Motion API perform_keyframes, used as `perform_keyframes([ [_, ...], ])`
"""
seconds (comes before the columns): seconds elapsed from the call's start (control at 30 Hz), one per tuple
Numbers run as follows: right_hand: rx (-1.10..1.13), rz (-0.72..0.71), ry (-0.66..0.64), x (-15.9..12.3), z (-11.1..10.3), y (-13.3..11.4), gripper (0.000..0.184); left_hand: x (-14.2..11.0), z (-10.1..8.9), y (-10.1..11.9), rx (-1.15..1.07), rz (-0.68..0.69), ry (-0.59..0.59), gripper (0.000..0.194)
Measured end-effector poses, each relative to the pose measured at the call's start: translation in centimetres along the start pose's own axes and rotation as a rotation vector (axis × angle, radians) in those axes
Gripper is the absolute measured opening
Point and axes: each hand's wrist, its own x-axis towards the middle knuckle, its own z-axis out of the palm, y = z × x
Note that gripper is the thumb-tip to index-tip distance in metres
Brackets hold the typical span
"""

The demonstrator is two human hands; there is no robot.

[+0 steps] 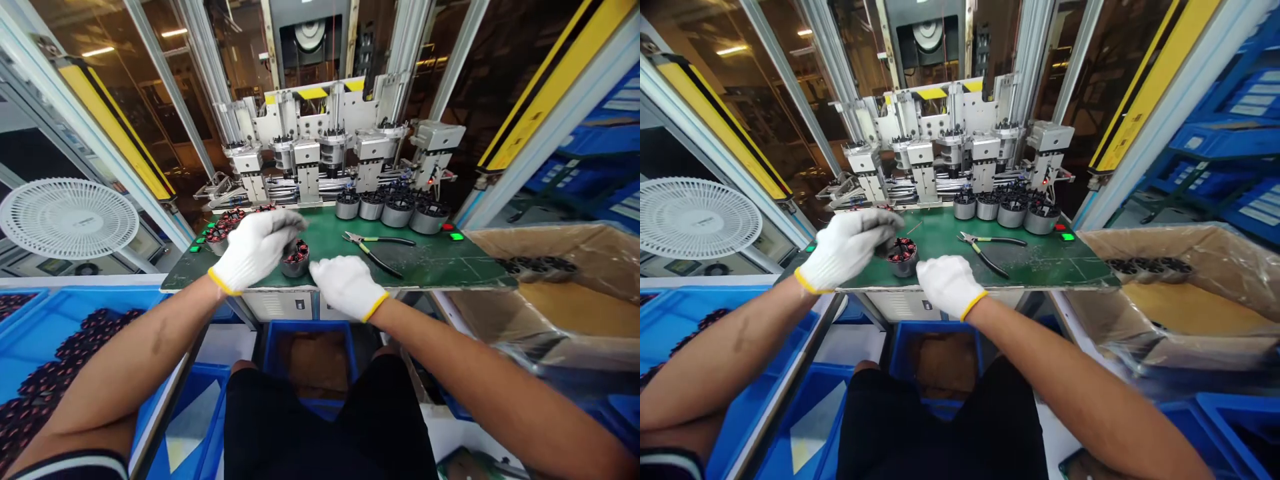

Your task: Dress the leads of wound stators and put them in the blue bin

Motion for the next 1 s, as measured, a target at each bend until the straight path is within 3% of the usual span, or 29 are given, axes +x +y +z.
perform_keyframes([
  [0.1, -0.039, 0.090, 0.010, -0.3, 0.1, -2.5, 0.026, 3.9, 1.8, 0.5, -0.027, -0.032, -0.082, 0.032],
  [0.2, -0.073, 0.147, 0.019, -0.4, 0.4, -3.9, 0.031, 5.5, 2.7, 0.5, 0.022, -0.039, -0.130, 0.033],
  [0.37, -0.048, 0.129, 0.056, -0.4, 0.6, -3.2, 0.025, 2.0, 0.8, -1.0, 0.189, 0.117, 0.028, 0.032],
  [0.43, -0.038, 0.107, 0.080, -0.5, 0.6, -2.8, 0.022, 0.1, 0.4, -2.0, 0.348, 0.236, -0.011, 0.026],
  [0.53, -0.031, 0.130, 0.096, -1.0, 0.4, -3.0, 0.022, -1.8, 1.2, -3.6, 0.602, 0.395, -0.135, 0.026],
  [0.63, 0.018, 0.207, 0.091, -1.9, 0.0, -4.3, 0.022, -2.5, 2.9, -4.9, 0.812, 0.453, -0.102, 0.033],
  [0.83, 0.105, 0.235, 0.026, -2.6, -2.2, -5.5, 0.015, -2.7, 4.8, -6.7, 0.769, 0.574, 0.028, 0.036],
  [0.9, 0.064, 0.170, 0.048, -2.2, -3.7, -4.4, 0.018, -2.7, 5.0, -6.9, 0.729, 0.574, 0.067, 0.035],
  [1.0, -0.014, 0.003, 0.186, -1.0, -6.2, -1.6, 0.029, -2.6, 5.2, -6.9, 0.712, 0.556, 0.106, 0.032],
])
